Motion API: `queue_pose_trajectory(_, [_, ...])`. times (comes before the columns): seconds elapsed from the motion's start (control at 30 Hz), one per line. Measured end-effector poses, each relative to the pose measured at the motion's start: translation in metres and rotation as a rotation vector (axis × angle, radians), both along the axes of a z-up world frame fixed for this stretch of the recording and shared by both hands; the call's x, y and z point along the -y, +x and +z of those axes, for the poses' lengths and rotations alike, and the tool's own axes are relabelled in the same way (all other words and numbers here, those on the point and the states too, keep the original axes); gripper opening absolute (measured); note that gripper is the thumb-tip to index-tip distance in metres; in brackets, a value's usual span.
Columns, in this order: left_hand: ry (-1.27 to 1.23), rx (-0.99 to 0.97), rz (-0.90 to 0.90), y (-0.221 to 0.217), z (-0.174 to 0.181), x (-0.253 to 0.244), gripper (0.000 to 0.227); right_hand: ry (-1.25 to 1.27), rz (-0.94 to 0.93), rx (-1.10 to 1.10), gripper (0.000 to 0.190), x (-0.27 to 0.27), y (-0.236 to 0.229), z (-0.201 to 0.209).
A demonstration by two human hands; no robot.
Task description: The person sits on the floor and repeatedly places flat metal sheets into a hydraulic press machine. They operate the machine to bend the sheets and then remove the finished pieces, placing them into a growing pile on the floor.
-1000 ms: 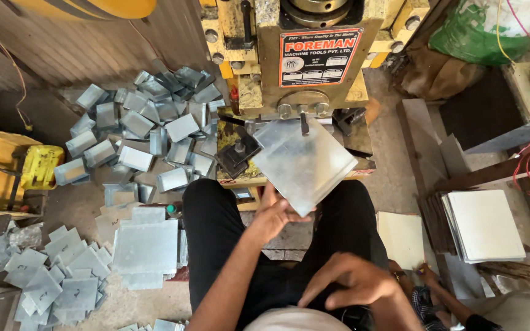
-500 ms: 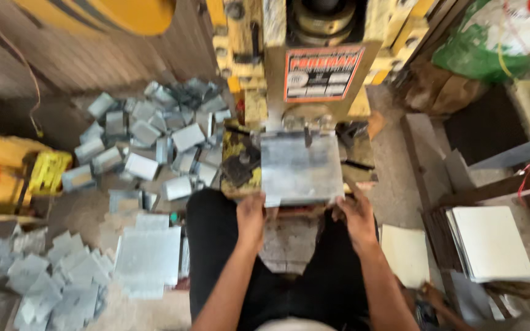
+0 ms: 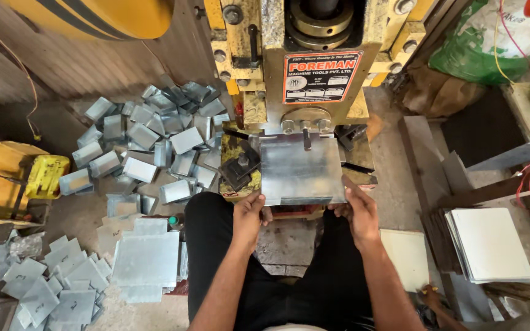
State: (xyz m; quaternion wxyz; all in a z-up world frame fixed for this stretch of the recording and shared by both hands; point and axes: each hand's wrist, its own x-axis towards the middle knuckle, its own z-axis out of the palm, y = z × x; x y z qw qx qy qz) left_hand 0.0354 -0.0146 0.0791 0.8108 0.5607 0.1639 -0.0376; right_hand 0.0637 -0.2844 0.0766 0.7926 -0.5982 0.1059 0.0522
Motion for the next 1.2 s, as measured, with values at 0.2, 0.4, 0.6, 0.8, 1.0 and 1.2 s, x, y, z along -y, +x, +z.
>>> queue_pose_trajectory(0.2, [-0.309,0.055,0.050,0.002,-0.033,-0.005,0.032,0.089,0.069,0.097,0.057,0.005,0.002,-0.003])
queue_pose_trajectory(0.4, [-0.194,-0.075,-0.068,0.001,-0.012,-0.012,0.059,0.151,-0.136,0.045,0.044,-0.003,0.003,0.010])
queue_pose_trajectory(0.6, [-0.256,0.038,-0.202,-0.002,0.018,0.007,0.066,0.512,0.136,-0.094,0.045,0.007,0.063,-0.016])
queue_pose_trajectory(0.8, [-0.184,0.170,-0.279,0.005,0.008,0.031,0.063,0.491,-0.113,-0.097,0.020,0.016,0.069,-0.050])
queue_pose_trajectory(1.0, [-0.102,-0.010,-0.313,0.000,-0.005,0.036,0.056,0.353,-0.118,0.114,0.056,-0.041,-0.010,0.001])
queue_pose_trajectory(1.2, [-0.125,0.098,0.078,0.014,-0.036,0.026,0.033,0.306,0.089,-0.071,0.040,-0.069,-0.018,-0.002])
